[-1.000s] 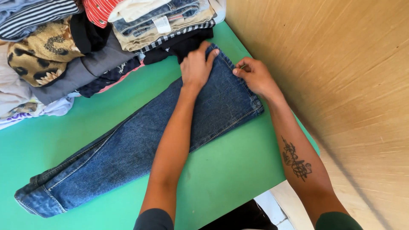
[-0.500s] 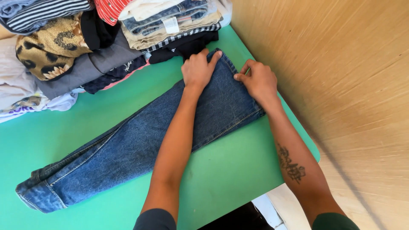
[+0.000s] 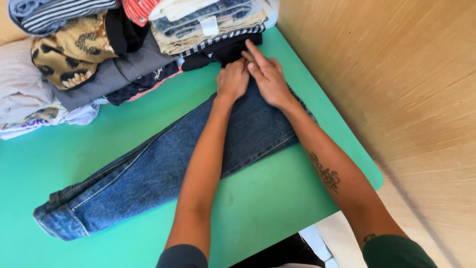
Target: Folding denim shorts and other garments on a green table and organizing them into stacks.
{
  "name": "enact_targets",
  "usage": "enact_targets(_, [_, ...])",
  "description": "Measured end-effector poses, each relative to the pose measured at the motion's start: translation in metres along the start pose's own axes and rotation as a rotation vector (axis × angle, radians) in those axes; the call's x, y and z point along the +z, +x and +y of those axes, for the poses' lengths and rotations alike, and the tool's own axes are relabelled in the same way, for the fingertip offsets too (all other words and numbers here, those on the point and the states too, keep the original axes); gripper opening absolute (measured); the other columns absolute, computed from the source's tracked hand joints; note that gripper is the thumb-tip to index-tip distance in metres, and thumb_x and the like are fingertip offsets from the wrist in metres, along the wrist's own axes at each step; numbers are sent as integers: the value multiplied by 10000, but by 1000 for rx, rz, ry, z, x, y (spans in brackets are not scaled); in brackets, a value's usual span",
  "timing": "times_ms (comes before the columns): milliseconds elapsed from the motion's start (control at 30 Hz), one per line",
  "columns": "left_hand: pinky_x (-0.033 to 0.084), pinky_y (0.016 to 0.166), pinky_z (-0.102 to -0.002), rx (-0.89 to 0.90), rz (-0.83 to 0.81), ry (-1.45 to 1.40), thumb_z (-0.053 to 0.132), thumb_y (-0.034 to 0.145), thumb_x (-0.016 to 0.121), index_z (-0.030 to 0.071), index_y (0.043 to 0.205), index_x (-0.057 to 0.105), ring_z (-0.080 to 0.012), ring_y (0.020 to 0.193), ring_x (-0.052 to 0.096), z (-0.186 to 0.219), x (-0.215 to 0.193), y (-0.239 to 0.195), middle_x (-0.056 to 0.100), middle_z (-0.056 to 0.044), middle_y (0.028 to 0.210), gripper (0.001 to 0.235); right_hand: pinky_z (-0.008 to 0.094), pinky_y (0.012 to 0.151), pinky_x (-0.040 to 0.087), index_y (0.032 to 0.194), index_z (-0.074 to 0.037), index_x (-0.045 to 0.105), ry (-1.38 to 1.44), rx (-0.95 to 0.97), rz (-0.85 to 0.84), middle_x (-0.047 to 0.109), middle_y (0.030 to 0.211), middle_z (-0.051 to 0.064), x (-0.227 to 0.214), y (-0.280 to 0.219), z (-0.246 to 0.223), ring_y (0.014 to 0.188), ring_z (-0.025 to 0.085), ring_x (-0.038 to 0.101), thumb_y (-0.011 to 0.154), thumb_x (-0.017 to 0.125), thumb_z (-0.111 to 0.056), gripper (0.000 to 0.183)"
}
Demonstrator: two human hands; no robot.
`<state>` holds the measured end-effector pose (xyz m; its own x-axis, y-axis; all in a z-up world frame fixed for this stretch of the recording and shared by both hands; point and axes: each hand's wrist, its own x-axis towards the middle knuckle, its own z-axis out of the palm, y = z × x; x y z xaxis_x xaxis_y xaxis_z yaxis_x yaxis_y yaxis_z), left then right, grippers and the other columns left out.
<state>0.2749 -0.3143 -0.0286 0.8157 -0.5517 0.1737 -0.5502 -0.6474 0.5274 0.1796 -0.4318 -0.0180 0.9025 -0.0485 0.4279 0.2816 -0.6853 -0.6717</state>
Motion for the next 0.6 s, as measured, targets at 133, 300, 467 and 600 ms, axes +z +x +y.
enact_targets(133, [442,843,-563,58,-85,-82,428,992,433,197,1079,612,-447,1102,640,-30,-16,-5,730,-170,1144,305,583,1187,103,1630,-284,116,-14,73,-85,563,1561,66,-2,2,7,1526,291,379,1121,322,-418,565])
enact_targets(300, [435,706,-519,131,-289,74,663,888,590,160,1044,639,-394,963,670,-47,-62,-44,724,-130,962,529,640,1154,133,1602,-189,297,-534,41,-158,416,1620,40,5,-3,-29,1528,234,246,1065,372,-456,604])
enact_targets(467, [389,637,-355,35,-430,-65,664,811,693,130,1073,668,-179,752,583,-79,-126,-95,648,-32,815,596,720,1149,77,1573,-190,414,-691,-17,-117,363,1635,53,16,-7,-34,1535,258,190,1083,216,-545,636])
enact_targets(600, [183,654,-298,59,-585,-321,482,914,739,171,801,380,-120,670,243,-104,-174,-153,236,34,763,488,712,1160,30,1579,-203,405,-682,24,-139,345,1644,45,18,-8,-35,1545,249,159,1078,186,-564,655])
